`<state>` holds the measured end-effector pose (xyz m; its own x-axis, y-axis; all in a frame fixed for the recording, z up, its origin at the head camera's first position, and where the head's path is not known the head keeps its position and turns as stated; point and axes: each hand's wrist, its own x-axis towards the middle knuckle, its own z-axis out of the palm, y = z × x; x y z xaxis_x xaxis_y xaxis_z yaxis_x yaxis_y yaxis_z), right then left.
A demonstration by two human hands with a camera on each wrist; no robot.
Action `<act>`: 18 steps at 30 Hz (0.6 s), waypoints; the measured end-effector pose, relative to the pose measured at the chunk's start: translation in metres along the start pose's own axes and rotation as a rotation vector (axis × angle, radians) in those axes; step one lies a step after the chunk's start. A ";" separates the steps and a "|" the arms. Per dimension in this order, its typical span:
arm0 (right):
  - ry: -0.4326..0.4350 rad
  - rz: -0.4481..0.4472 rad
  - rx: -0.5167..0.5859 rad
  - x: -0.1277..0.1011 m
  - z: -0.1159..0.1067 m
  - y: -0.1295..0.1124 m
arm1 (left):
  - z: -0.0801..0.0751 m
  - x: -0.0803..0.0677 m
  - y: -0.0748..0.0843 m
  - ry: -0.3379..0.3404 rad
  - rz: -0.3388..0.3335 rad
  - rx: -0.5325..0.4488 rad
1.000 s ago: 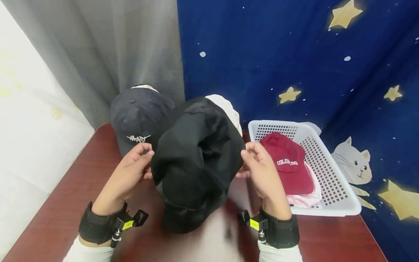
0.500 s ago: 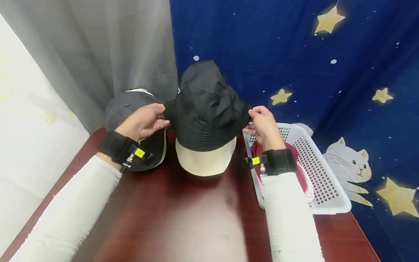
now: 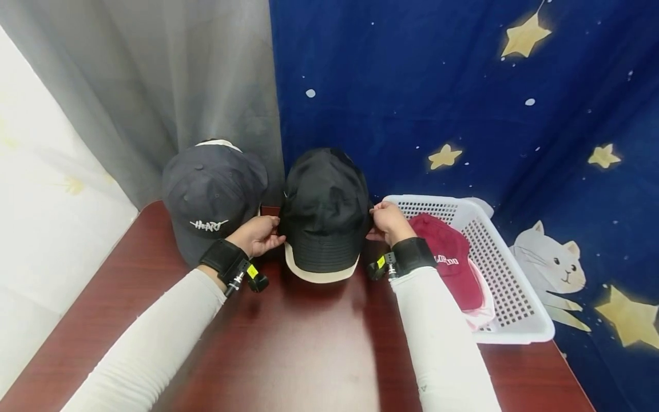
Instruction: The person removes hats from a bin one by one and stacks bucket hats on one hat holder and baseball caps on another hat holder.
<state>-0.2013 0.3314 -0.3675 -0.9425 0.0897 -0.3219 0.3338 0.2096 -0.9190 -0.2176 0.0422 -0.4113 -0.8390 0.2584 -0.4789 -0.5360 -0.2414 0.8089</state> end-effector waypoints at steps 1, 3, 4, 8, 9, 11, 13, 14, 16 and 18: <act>0.000 0.008 -0.018 0.000 0.001 0.000 | -0.001 0.001 -0.001 0.002 -0.002 0.016; 0.006 0.016 -0.051 0.001 0.001 0.000 | -0.004 0.003 -0.002 0.006 0.004 0.049; 0.007 0.014 -0.071 0.001 0.002 0.000 | -0.005 0.003 -0.003 0.012 0.008 0.067; 0.034 -0.013 -0.160 0.003 0.005 0.005 | -0.009 0.004 -0.005 0.029 0.004 0.118; 0.035 -0.025 -0.174 0.006 0.004 0.009 | -0.011 0.004 -0.005 0.031 0.002 0.124; 0.053 -0.048 -0.218 0.014 0.002 0.016 | -0.012 0.004 -0.006 0.031 0.004 0.141; 0.069 -0.125 -0.266 0.025 -0.002 0.025 | -0.013 0.005 -0.007 0.034 0.021 0.161; 0.075 -0.135 -0.290 0.028 -0.003 0.027 | -0.013 0.005 -0.007 0.037 0.030 0.172; 0.108 -0.185 -0.411 0.031 -0.003 0.027 | -0.014 0.006 -0.008 0.044 0.043 0.177; 0.131 -0.215 -0.497 0.027 0.000 0.023 | -0.015 0.007 -0.010 0.048 0.041 0.163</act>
<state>-0.2192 0.3386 -0.3971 -0.9910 0.1082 -0.0786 0.1310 0.6677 -0.7328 -0.2196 0.0322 -0.4278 -0.8654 0.2056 -0.4569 -0.4822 -0.0944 0.8709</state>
